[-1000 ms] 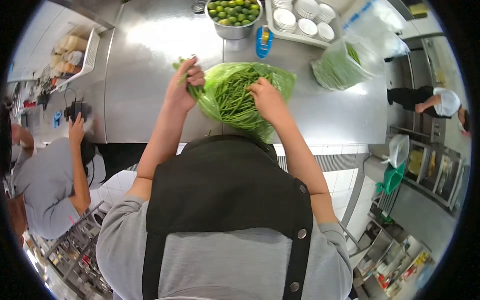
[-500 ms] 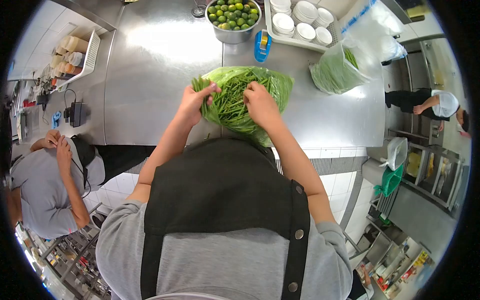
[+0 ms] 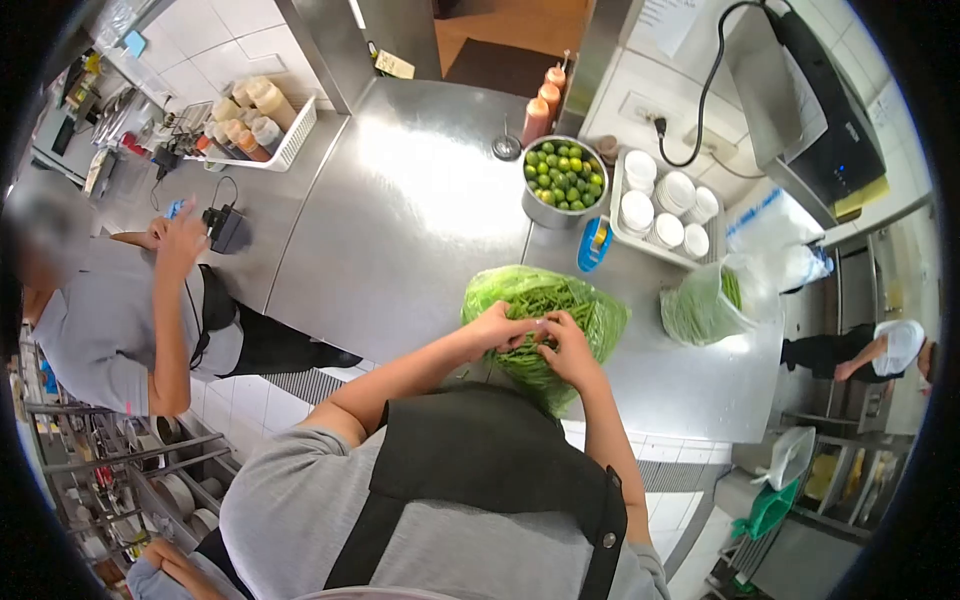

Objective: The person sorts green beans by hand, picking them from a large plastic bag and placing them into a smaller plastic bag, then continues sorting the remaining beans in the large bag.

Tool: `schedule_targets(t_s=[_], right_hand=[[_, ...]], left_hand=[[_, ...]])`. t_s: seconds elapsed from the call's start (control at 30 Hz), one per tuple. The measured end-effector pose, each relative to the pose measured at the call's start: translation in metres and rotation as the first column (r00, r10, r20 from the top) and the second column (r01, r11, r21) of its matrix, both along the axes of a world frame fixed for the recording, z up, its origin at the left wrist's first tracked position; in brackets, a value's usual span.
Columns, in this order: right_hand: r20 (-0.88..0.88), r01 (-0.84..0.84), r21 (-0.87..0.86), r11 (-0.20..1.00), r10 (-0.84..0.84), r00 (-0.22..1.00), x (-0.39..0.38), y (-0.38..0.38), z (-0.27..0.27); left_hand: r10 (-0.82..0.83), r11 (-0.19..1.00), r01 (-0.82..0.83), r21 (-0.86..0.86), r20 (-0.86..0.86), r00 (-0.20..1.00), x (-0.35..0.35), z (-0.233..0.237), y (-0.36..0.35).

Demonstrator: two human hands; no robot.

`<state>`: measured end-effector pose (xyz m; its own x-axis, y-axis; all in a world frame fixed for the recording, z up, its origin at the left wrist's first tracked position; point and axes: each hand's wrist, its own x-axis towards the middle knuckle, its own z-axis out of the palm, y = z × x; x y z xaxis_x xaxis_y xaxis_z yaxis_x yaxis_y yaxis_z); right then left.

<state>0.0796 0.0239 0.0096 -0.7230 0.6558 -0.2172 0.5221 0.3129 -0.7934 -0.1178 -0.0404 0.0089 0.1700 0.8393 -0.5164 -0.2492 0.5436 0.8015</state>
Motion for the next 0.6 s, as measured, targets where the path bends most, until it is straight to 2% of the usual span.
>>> schedule_targets(t_s=[0.03,0.07,0.13,0.27,0.4,0.43,0.47,0.53,0.57,0.6], right_hand=[[-0.007,0.034,-0.072,0.997,-0.034,0.999,0.001,0.000,0.004],[-0.085,0.057,-0.073,0.996,-0.063,0.994,0.005,0.001,0.003],[-0.246,0.101,-0.075,0.992,-0.116,0.962,0.013,0.009,-0.001],[-0.368,0.220,-0.344,0.913,-0.347,0.863,0.023,0.012,0.003],[-0.430,0.206,-0.397,0.895,-0.379,0.819,0.018,0.004,0.003],[-0.449,0.199,-0.404,0.893,-0.383,0.807,0.011,-0.002,0.007],[-0.465,0.191,-0.413,0.891,-0.386,0.797,0.009,-0.005,0.009],[-0.456,0.198,-0.373,0.907,-0.365,0.812,0.010,-0.004,0.001],[-0.443,0.228,-0.354,0.907,-0.377,0.813,0.009,-0.004,-0.002],[-0.430,0.256,-0.338,0.906,-0.390,0.814,0.008,-0.006,-0.002]], left_hand=[[0.033,0.999,-0.034,-0.007,-0.049,0.998,0.001,0.006,0.000],[0.066,0.998,-0.068,-0.015,-0.096,0.993,0.002,0.013,-0.002],[0.143,0.989,-0.144,-0.014,-0.051,0.988,0.001,0.008,-0.002],[0.249,0.967,-0.245,0.066,-0.053,0.967,0.011,0.006,-0.003],[0.238,0.940,-0.220,0.261,-0.041,0.970,0.028,-0.005,0.002],[0.297,0.890,-0.262,0.374,-0.038,0.954,0.036,-0.015,0.008],[0.305,0.877,-0.280,0.391,-0.003,0.952,0.038,-0.026,0.014],[0.323,0.854,-0.323,0.409,0.070,0.944,0.041,0.003,0.010],[0.354,0.882,-0.346,0.320,0.036,0.935,0.039,0.021,0.007],[0.386,0.856,-0.353,0.378,-0.015,0.922,0.038,0.018,0.010]])
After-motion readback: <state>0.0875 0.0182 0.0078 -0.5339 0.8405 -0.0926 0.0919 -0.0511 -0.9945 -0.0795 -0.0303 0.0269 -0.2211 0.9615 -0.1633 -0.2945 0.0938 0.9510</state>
